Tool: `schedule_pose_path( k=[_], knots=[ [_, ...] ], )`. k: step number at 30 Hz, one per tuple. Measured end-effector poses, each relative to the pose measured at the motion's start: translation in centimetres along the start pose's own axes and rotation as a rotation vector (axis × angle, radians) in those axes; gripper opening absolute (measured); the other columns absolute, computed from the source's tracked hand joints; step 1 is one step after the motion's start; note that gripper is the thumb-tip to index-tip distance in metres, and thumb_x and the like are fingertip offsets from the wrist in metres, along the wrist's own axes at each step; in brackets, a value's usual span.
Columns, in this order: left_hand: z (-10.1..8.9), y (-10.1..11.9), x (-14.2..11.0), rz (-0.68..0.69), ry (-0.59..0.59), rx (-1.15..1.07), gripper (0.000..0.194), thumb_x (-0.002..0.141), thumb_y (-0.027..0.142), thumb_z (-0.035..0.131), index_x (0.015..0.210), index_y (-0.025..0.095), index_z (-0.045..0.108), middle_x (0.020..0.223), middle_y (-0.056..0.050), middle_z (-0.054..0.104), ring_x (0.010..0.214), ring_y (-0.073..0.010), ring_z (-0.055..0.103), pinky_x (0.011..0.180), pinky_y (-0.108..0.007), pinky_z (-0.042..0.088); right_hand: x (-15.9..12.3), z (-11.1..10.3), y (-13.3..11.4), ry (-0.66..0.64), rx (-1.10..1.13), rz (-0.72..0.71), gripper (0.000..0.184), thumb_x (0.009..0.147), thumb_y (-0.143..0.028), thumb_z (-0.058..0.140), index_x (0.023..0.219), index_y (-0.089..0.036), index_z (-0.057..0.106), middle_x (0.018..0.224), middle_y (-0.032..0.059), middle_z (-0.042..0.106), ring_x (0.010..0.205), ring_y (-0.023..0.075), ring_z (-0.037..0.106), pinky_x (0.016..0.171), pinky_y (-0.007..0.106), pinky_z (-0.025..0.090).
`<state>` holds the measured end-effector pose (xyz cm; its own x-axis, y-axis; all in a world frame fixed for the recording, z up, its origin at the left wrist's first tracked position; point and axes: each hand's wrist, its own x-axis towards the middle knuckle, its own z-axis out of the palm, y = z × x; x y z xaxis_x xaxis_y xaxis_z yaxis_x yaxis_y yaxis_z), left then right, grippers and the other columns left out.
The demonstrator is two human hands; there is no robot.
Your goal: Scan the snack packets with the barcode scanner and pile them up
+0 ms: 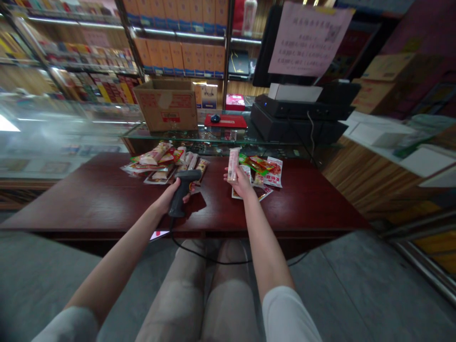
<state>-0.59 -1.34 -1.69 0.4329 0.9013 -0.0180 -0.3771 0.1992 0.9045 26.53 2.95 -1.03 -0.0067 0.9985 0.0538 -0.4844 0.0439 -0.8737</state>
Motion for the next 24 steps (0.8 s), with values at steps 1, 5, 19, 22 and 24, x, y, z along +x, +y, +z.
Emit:
schedule_pose_path(
  k=[1,5,19,22,24],
  knots=[
    [0.3,-0.1,0.1,-0.01,-0.004,0.02,0.064,0.076,0.067,0.062,0.098,0.007,0.065,0.07,-0.007,0.066,0.047,-0.0091,0.052,0.045,-0.022,0.041,0.0,-0.3,0.3,0.016,0.027,-0.009,0.024,0.083,-0.042,0.064,0.098,-0.025,0.056,0.086,-0.002,0.071,0.064,0.0109,0.066,0.062,0.026,0.058],
    [2.2,-0.8,0.8,-0.031,0.017,0.113,0.061,0.076,0.067,0.063,0.092,0.008,0.064,0.062,-0.005,0.063,0.044,-0.0098,0.052,0.042,-0.022,0.04,0.2,-1.0,1.4,0.034,0.027,-0.056,0.025,0.08,-0.038,0.069,0.099,-0.026,0.058,0.086,-0.0031,0.071,0.069,0.0117,0.067,0.069,0.028,0.059],
    [4.8,-2.3,1.6,-0.038,-0.038,0.02,0.058,0.077,0.064,0.064,0.099,0.01,0.058,0.069,-0.005,0.065,0.039,-0.0078,0.048,0.035,-0.021,0.037,-0.1,-1.0,1.7,0.038,-0.066,-0.039,0.031,0.076,-0.039,0.073,0.1,-0.026,0.06,0.091,-0.0024,0.07,0.073,0.0125,0.067,0.065,0.025,0.058],
    [4.9,-2.2,1.5,-0.036,-0.046,-0.006,0.056,0.075,0.062,0.067,0.097,0.011,0.058,0.076,-0.007,0.067,0.039,-0.007,0.047,0.034,-0.022,0.037,-0.5,-0.6,1.4,0.049,-0.112,-0.026,0.03,0.077,-0.039,0.071,0.101,-0.027,0.058,0.092,-0.0025,0.069,0.075,0.0122,0.067,0.068,0.026,0.058],
    [4.9,-2.2,1.6,-0.046,-0.038,-0.016,0.055,0.076,0.061,0.067,0.096,0.011,0.058,0.077,-0.007,0.067,0.038,-0.0068,0.047,0.034,-0.022,0.037,-0.7,-0.4,1.2,0.057,-0.128,-0.02,0.03,0.078,-0.039,0.07,0.102,-0.027,0.058,0.093,-0.0025,0.069,0.075,0.012,0.067,0.068,0.026,0.057]
  ],
)
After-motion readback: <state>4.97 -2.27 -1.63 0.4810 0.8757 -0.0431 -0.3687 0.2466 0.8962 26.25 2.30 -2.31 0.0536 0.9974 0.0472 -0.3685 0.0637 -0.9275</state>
